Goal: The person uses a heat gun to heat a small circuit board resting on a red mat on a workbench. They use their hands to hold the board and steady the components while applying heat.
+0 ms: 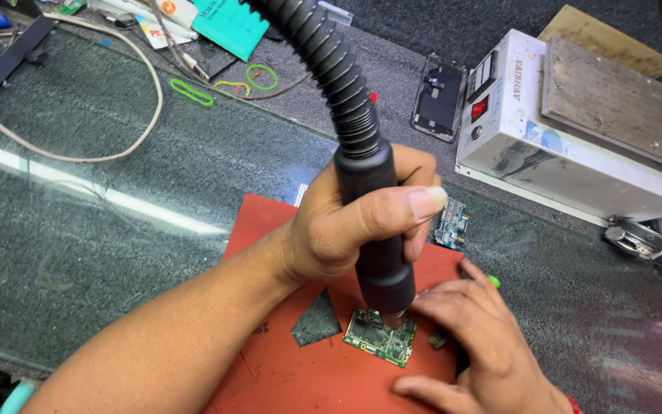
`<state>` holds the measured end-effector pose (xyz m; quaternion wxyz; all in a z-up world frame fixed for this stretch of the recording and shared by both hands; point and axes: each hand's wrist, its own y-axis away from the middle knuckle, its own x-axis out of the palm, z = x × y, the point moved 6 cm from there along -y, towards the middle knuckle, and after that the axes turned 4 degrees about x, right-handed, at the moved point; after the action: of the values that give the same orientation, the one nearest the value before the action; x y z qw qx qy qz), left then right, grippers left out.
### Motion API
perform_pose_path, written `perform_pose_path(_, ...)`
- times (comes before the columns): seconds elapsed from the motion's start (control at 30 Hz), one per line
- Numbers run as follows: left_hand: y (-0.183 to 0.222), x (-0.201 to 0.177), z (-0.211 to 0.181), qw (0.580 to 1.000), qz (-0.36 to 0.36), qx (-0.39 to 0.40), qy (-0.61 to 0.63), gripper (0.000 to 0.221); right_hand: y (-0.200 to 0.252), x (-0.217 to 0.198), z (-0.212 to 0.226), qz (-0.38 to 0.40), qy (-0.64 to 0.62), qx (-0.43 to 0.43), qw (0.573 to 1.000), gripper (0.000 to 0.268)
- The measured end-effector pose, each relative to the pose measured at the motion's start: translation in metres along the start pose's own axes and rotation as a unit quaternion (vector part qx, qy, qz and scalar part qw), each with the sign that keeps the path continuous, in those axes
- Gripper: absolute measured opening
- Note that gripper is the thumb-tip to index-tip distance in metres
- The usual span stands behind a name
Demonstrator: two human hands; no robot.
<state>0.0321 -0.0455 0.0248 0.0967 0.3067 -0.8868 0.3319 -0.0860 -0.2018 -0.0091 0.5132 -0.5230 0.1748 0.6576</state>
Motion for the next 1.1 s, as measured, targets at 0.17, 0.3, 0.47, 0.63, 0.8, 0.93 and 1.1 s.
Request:
perform_pose_path(0.17,0.000,-0.002,0.003,0.999,0.011,-0.048,-0.015,0.032,0.000,0.003,-0.003,-0.007,0.000,0.018,1.000,0.061)
perform_pose_path(0.3,0.000,0.001,0.001,0.999,0.012,-0.026,-0.029,0.041,0.001,0.004,-0.004,-0.004,-0.005,0.027,1.000,0.060)
perform_pose_path(0.47,0.000,0.000,-0.001,0.999,-0.001,-0.031,-0.016,0.032,0.000,0.005,-0.007,0.001,-0.014,0.032,0.999,0.056)
perform_pose_path(0.63,-0.001,-0.003,-0.002,0.999,-0.008,-0.009,-0.038,0.033,0.001,0.006,-0.010,0.003,-0.017,0.034,0.999,0.057)
perform_pose_path(0.8,0.000,0.000,-0.003,0.999,0.023,-0.017,-0.046,0.042,0.002,0.006,-0.010,0.006,-0.026,0.030,0.999,0.059)
perform_pose_path(0.93,0.000,0.003,-0.001,0.999,0.009,-0.003,-0.048,0.040,0.002,0.007,-0.011,0.006,-0.021,0.042,0.999,0.058)
perform_pose_path(1.1,-0.003,0.000,-0.003,0.999,-0.009,0.002,-0.037,0.033,0.002,0.007,-0.012,0.008,-0.018,0.049,0.999,0.059)
